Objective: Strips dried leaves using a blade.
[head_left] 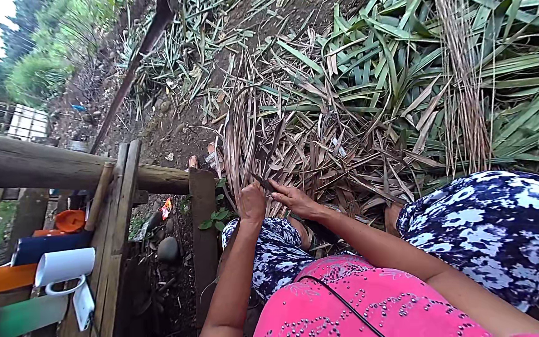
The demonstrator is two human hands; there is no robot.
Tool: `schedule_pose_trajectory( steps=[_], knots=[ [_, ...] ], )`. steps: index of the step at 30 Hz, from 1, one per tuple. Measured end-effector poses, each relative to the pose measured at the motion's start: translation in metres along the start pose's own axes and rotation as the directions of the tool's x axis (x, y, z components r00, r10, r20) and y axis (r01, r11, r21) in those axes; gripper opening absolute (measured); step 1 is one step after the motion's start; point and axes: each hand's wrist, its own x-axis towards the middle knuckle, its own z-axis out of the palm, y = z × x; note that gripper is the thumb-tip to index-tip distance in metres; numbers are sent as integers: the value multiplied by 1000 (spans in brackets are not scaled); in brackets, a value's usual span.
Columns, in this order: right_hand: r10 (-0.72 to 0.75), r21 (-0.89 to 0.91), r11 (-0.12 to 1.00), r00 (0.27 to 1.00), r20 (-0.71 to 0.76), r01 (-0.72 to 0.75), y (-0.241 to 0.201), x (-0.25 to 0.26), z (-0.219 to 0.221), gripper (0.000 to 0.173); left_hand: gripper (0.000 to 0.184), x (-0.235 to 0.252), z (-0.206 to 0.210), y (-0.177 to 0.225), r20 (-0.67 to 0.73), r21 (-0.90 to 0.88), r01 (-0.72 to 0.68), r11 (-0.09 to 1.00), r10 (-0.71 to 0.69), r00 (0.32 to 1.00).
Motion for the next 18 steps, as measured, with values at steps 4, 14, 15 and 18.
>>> schedule_pose_trajectory(
  steps=[4,14,15,18],
  knots=[
    [5,-189,982,994,-106,-25,3,-1,-4,55,30,-9,-2,4,40,13,13,1000,-13,999],
    [55,-229,967,968,-245,-112,25,8,-36,54,33,-41,-13,10,210,171,-24,985,-13,978],
    [54,-216,970,964,-261,-113,28,8,-41,53,32,-46,-14,7,211,172,-38,984,1,977],
    [93,-141,979,942,-323,-145,39,9,-60,52,34,-55,-19,-1,225,169,-42,985,3,974]
  ],
)
